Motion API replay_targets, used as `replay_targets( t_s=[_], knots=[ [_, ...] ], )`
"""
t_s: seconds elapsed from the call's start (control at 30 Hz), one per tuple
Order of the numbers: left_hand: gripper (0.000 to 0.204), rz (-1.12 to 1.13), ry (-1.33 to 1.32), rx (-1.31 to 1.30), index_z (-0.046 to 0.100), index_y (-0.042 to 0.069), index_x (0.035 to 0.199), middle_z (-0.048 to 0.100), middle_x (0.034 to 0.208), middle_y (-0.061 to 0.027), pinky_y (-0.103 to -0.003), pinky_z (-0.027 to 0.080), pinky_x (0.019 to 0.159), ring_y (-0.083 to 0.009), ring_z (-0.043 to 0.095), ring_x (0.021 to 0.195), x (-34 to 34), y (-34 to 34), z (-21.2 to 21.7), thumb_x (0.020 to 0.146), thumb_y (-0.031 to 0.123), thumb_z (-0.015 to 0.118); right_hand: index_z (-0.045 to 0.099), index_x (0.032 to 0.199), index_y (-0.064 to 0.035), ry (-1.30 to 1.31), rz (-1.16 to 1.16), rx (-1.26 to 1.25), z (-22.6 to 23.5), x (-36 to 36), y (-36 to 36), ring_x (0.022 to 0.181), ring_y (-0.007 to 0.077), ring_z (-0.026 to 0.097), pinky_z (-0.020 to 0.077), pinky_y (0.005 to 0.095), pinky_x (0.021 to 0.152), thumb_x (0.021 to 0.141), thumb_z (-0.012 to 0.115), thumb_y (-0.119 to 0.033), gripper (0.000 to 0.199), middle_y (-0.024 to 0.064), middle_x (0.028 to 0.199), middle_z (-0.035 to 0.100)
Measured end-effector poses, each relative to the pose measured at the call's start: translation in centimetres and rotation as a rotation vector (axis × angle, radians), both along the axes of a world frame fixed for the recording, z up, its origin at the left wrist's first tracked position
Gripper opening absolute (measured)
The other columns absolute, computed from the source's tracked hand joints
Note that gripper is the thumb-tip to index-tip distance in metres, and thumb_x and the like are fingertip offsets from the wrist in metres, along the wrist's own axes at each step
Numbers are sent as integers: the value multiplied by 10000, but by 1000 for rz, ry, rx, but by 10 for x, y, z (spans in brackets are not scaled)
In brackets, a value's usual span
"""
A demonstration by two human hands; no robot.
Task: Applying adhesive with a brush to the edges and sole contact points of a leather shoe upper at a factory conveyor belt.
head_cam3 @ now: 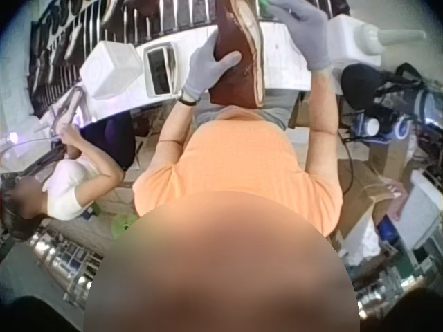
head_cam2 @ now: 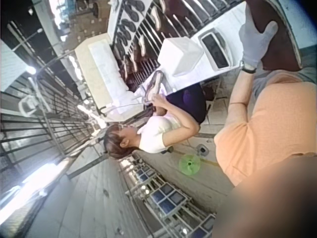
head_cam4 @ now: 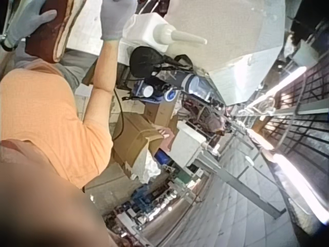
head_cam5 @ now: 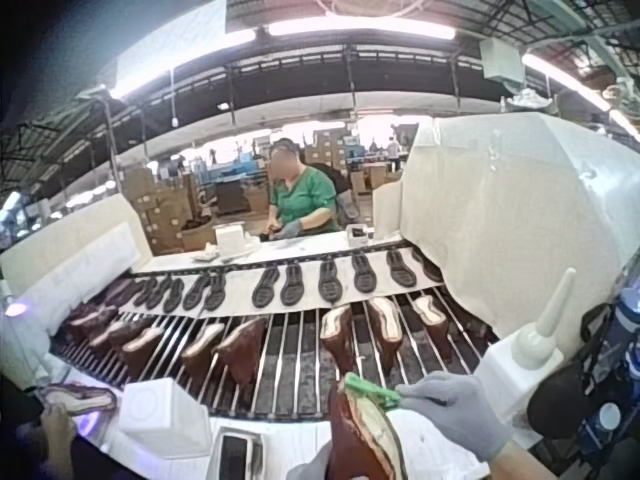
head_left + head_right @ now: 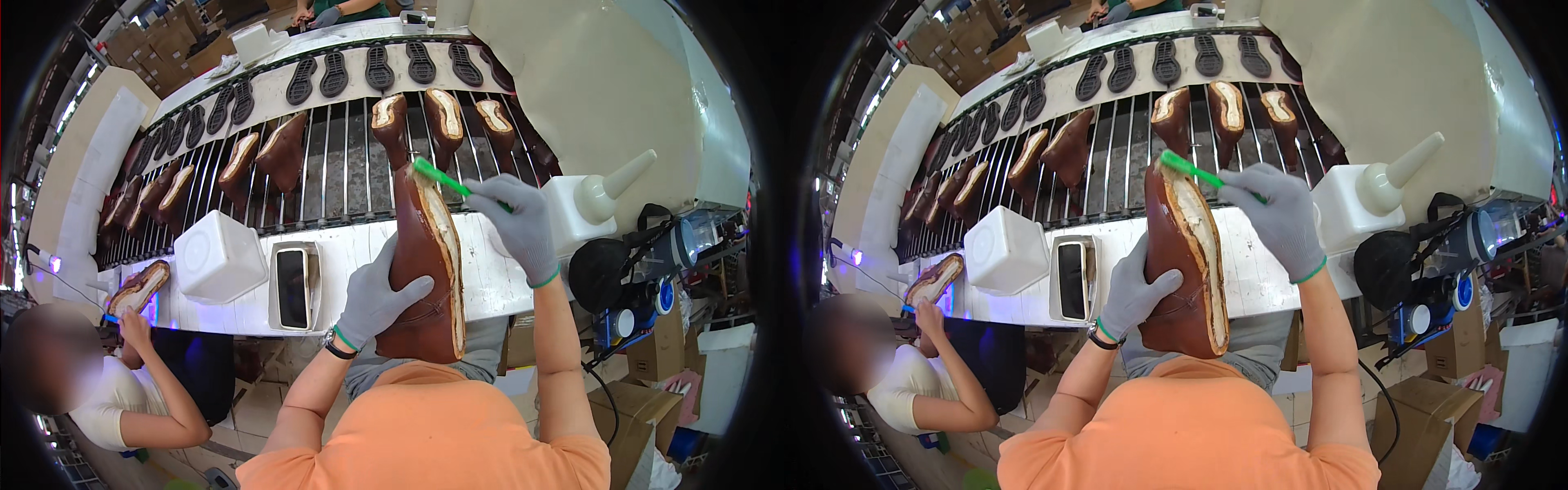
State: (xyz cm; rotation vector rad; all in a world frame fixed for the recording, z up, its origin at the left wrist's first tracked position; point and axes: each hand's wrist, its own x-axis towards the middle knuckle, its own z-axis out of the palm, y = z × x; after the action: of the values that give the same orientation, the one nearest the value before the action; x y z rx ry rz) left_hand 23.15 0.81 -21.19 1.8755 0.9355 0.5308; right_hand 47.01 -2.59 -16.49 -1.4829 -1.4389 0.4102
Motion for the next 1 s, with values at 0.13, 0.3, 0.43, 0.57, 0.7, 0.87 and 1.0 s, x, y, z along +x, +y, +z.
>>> replay_targets(
  t_s=[0.13, 0.3, 0.43, 0.57, 0.7, 0.87, 1.0],
  knots=[
    [838, -10, -79, -17, 381, 26, 1451, 671, 1168, -199, -370, 503, 914, -317, 666, 1070, -2, 5, -6, 815, 469, 700, 739, 1018, -5, 41, 86, 5, 3, 12, 17, 664, 88, 548, 422, 252, 611, 806, 723, -53, 218, 63, 747, 642],
    [760, -32, -311, -238, 411, -7, 1425, 643, 1221, -155, -344, 458, 972, -231, 621, 1120, -3, 13, -12, 850, 406, 688, 753, 980, -9, 38, 339, -154, 6, 30, 16, 688, 95, 563, 432, 257, 627, 776, 743, -40, 206, 54, 758, 649],
    [681, -28, -504, -423, 425, -46, 1399, 594, 1266, -121, -318, 427, 1000, -168, 558, 1140, -3, 12, -15, 892, 343, 657, 756, 964, -8, 18, 478, -203, 8, 34, 14, 697, 107, 586, 447, 266, 637, 754, 756, -40, 212, 62, 766, 661],
    [634, -3, -531, -466, 448, -51, 1373, 599, 1241, -110, -309, 434, 984, -156, 564, 1109, -5, 13, -19, 920, 354, 627, 758, 945, -9, -13, 563, -279, 11, 36, 13, 692, 121, 598, 460, 274, 642, 737, 770, -41, 211, 74, 764, 677],
    [607, -1, -598, -445, 471, -58, 1343, 603, 1221, -101, -303, 437, 969, -148, 563, 1086, -4, 14, -26, 944, 384, 591, 761, 932, -13, -29, 617, -341, 8, 37, 9, 689, 133, 604, 467, 281, 643, 734, 780, -47, 201, 77, 758, 685],
    [559, 60, -584, -421, 480, -54, 1333, 605, 1209, -97, -294, 433, 967, -143, 561, 1071, -6, 15, -31, 964, 358, 562, 762, 928, -17, 3, 718, -348, 2, 31, -2, 685, 144, 615, 467, 283, 633, 736, 801, -60, 201, 71, 762, 689],
    [553, 102, -629, -463, 473, -54, 1342, 601, 1220, -103, -298, 434, 973, -145, 562, 1083, -8, 15, -31, 970, 349, 550, 761, 931, -27, 2, 773, -397, 7, 23, -20, 653, 139, 616, 456, 272, 597, 734, 811, -71, 208, 70, 762, 691]
  ],
)
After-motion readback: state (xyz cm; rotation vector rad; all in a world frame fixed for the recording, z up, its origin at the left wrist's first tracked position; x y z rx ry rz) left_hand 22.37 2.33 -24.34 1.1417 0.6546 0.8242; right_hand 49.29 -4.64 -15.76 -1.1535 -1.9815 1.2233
